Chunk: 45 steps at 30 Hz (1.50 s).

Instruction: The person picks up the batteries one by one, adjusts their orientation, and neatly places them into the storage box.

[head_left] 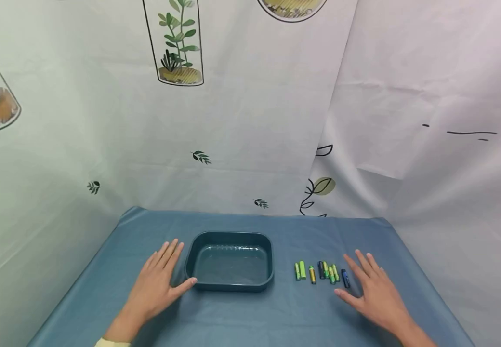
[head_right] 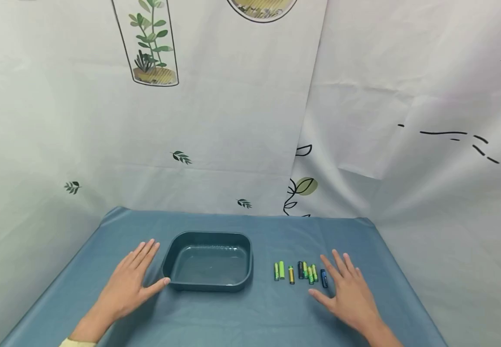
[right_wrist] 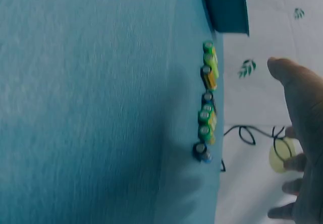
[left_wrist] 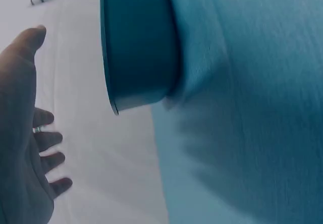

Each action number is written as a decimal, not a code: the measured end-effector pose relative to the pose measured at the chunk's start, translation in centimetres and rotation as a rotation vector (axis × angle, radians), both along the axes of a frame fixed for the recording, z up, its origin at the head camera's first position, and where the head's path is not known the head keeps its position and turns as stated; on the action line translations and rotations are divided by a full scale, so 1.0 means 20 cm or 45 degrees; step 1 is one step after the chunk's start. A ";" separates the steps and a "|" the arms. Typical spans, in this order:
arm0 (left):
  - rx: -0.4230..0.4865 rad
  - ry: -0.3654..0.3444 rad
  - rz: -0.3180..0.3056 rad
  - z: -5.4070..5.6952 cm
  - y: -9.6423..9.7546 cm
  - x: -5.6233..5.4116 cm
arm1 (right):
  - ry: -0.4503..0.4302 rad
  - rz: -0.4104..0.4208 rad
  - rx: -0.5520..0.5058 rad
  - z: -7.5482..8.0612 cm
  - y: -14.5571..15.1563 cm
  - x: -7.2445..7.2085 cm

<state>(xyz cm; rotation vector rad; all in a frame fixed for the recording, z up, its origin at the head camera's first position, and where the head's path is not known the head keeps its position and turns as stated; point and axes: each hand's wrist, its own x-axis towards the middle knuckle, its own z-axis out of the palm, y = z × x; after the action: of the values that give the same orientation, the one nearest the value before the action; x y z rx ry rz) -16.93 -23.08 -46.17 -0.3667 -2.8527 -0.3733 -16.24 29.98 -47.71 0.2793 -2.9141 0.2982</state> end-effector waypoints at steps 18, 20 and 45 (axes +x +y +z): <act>0.544 -0.347 0.041 -0.12 -0.04 -0.10 | 0.060 0.096 -0.277 -0.12 0.20 -0.13; 0.574 -0.372 0.048 -0.14 -0.04 -0.11 | 0.042 0.112 -0.316 -0.14 0.21 -0.15; 0.731 -0.395 0.092 -0.21 -0.04 -0.13 | -0.254 0.281 -0.441 -0.23 0.32 -0.27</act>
<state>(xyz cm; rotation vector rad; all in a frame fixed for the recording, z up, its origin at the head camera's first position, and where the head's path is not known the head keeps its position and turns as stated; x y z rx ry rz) -19.53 -23.81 -50.43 -0.0960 -2.8529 -1.2870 -21.67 36.33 -52.24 0.5411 -2.9511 0.9010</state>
